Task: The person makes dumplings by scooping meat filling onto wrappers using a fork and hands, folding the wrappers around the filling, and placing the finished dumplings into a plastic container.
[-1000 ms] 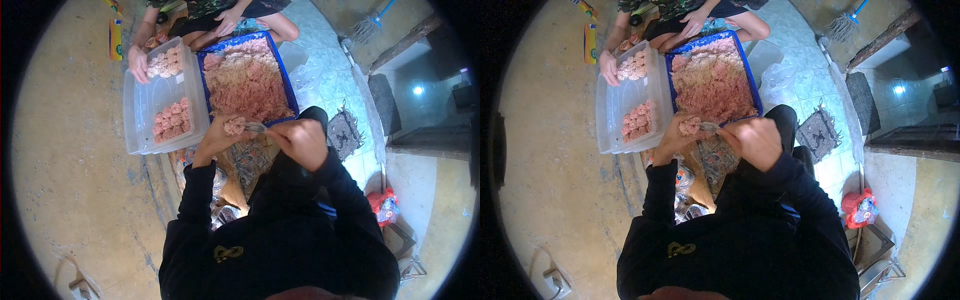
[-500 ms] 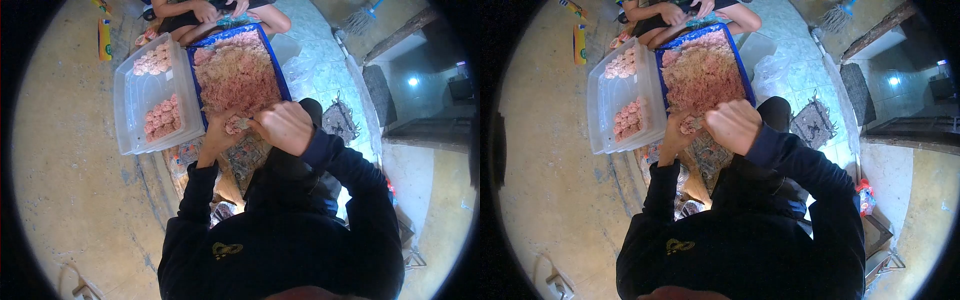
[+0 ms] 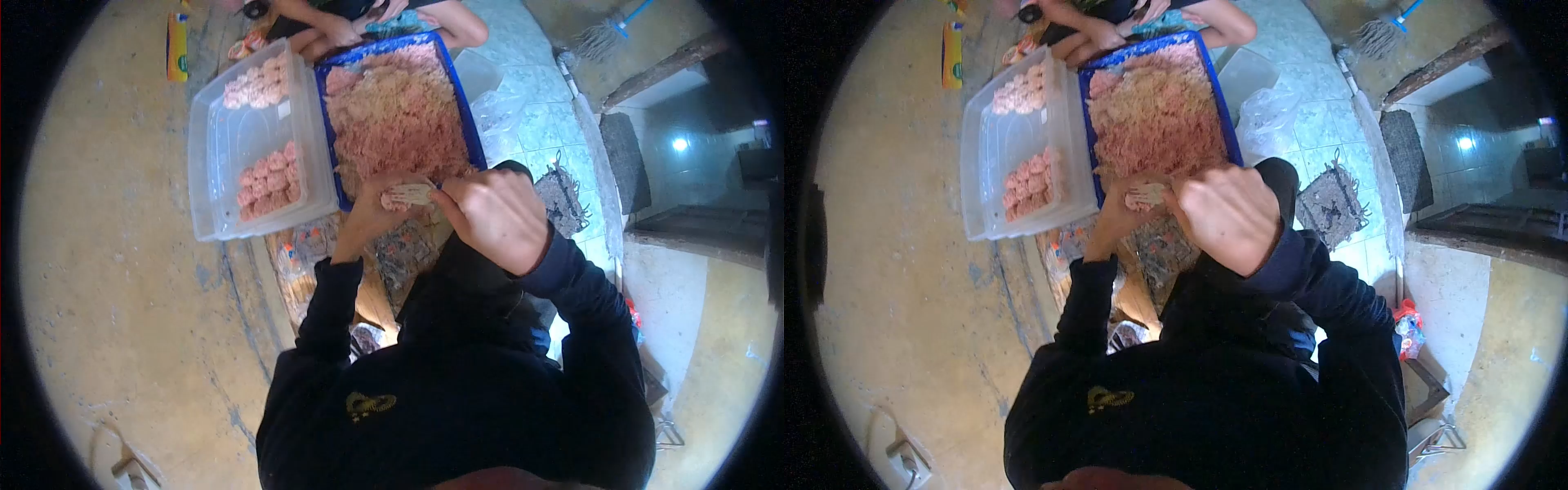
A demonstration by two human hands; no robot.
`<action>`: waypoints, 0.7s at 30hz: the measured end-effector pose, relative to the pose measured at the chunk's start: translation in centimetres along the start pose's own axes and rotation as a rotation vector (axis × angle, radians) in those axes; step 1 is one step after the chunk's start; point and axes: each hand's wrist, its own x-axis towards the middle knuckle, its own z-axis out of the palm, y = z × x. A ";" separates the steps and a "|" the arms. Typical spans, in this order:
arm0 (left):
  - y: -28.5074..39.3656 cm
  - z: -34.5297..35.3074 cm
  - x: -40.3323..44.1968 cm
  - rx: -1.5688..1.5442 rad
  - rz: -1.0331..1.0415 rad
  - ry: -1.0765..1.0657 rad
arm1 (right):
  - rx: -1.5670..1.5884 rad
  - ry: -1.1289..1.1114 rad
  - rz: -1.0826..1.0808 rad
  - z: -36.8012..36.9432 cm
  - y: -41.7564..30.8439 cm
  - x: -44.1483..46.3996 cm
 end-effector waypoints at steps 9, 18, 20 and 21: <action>3.6 -1.0 -0.2 -0.274 -0.349 -0.105 | 0.030 -0.202 -0.054 -1.8 2.8 0.0; 3.5 -0.6 -0.4 -0.217 -0.367 -0.128 | 0.176 0.002 -0.171 -0.2 2.6 -1.0; 5.7 0.1 1.1 -0.184 -0.088 -0.079 | 0.214 -0.019 -0.071 0.4 2.4 -1.0; 5.3 0.3 1.0 -0.185 -0.086 -0.082 | 0.212 -0.018 -0.068 0.2 2.0 -1.3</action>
